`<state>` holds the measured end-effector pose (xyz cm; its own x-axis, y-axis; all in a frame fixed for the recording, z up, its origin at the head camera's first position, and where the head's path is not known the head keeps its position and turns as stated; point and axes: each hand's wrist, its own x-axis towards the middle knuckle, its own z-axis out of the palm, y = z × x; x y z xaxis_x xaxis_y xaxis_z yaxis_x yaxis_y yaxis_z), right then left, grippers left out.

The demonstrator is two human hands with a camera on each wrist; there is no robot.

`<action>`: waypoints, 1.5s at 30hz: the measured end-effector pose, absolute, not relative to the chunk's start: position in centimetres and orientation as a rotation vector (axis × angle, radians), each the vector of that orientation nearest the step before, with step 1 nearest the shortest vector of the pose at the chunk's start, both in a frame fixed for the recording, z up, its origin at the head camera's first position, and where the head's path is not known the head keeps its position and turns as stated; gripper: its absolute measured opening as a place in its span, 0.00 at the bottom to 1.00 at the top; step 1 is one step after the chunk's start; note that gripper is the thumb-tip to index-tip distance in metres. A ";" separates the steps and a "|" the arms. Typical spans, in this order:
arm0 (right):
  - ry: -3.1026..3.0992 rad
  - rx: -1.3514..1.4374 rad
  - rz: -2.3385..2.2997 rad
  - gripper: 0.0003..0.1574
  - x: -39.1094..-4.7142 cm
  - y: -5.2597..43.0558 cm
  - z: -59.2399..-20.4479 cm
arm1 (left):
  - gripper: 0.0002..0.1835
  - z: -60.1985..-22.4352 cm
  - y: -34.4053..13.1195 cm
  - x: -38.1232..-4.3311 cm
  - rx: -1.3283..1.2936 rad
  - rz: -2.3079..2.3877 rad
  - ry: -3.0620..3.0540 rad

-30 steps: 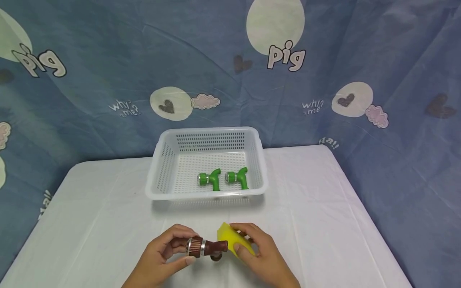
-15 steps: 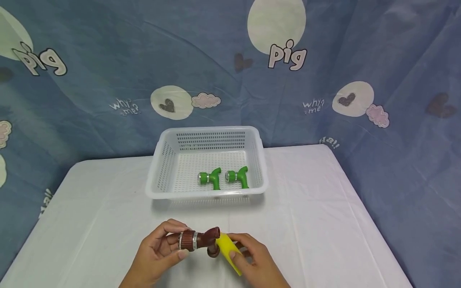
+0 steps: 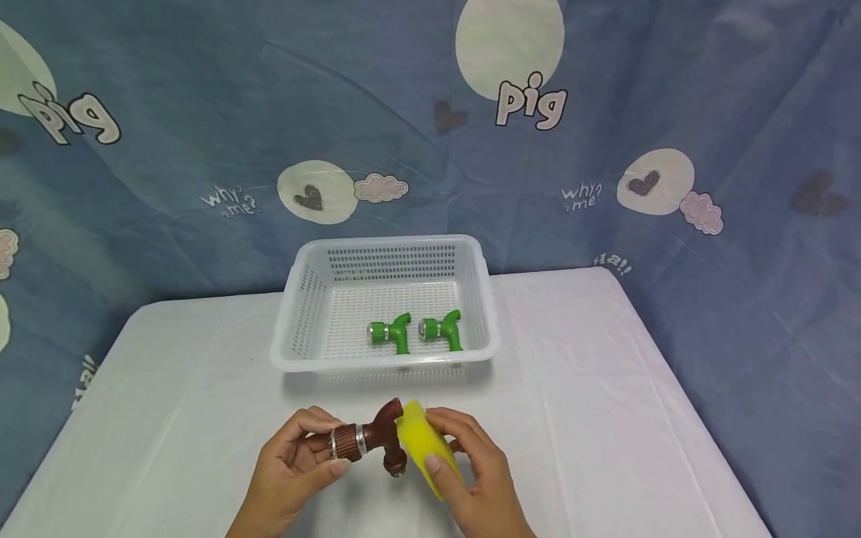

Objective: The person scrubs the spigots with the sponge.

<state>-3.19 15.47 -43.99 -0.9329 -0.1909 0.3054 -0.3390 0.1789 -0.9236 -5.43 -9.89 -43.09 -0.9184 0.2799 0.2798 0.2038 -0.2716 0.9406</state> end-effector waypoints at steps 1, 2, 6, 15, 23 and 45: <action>-2.307 0.548 1.822 0.28 -3.1 15.1 -43.4 | 0.21 -43.1 -9.8 -5.4 0.625 2.396 1.867; -2.304 0.560 1.783 0.29 -3.0 14.7 -42.8 | 0.20 -43.2 -9.8 -5.4 0.638 2.411 1.861; -2.356 0.565 1.616 0.32 -2.5 13.9 -42.2 | 0.19 -43.2 -9.8 -5.4 0.662 2.472 1.826; -2.472 0.535 1.489 0.31 -1.9 14.9 -46.3 | 0.17 -43.1 -10.4 -5.6 0.627 2.518 1.839; -2.480 0.489 1.502 0.28 -1.7 15.1 -46.6 | 0.16 -42.7 -10.6 -5.6 0.576 2.587 1.827; -2.367 0.544 1.539 0.31 -1.6 14.0 -46.9 | 0.12 -42.6 -10.0 -5.3 0.327 2.674 1.781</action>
<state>-1.56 13.97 -46.89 -0.8943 -0.1648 0.4159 -0.4470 0.3667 -0.8159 -5.34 -10.01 -42.60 -0.9758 0.0389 0.2154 0.1837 -0.3890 0.9027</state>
